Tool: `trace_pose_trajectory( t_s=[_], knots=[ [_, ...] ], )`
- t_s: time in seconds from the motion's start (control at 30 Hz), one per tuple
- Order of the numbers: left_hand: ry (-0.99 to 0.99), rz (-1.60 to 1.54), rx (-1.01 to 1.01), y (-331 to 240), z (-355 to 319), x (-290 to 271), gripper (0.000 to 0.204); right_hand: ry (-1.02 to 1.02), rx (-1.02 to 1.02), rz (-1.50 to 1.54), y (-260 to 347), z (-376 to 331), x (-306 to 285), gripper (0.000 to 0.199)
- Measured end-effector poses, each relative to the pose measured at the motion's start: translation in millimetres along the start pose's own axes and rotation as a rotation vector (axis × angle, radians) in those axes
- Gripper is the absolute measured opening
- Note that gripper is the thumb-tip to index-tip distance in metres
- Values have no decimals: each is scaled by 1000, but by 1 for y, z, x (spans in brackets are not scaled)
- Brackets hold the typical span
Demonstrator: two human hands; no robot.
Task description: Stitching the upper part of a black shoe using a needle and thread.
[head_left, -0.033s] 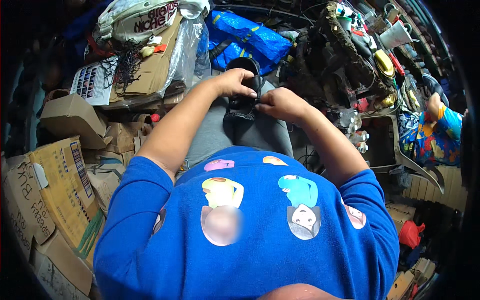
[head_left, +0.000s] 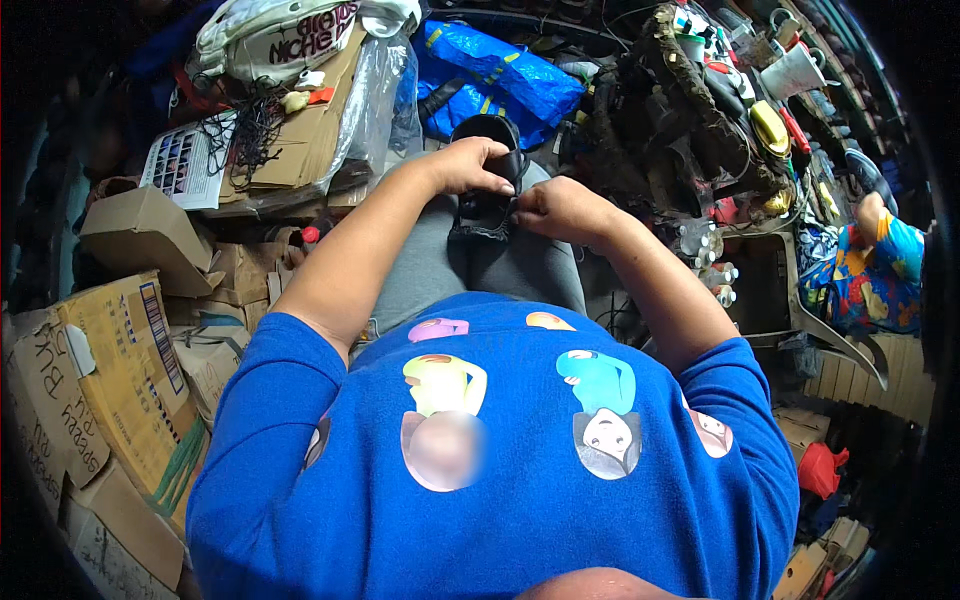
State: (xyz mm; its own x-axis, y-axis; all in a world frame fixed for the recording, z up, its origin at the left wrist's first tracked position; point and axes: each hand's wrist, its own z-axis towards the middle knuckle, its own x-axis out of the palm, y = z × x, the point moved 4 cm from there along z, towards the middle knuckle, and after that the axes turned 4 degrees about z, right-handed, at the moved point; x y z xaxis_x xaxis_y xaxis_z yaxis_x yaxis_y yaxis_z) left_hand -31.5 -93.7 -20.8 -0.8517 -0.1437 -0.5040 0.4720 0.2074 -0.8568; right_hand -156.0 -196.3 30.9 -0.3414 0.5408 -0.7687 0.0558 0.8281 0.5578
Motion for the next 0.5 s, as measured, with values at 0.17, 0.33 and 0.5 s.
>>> trace_pose_trajectory(
  t_s=[0.17,0.33,0.5],
  knots=[
    [-27,5,-35,-1,1,5,31,-29,-201,-3,-5,-27,2,21],
    [-20,112,-48,-1,-6,-2,42,-276,127,707,-20,-91,-20,15],
    [222,-221,-23,-26,-25,-15,43,-403,18,452,-21,-79,-13,17]
  ],
)
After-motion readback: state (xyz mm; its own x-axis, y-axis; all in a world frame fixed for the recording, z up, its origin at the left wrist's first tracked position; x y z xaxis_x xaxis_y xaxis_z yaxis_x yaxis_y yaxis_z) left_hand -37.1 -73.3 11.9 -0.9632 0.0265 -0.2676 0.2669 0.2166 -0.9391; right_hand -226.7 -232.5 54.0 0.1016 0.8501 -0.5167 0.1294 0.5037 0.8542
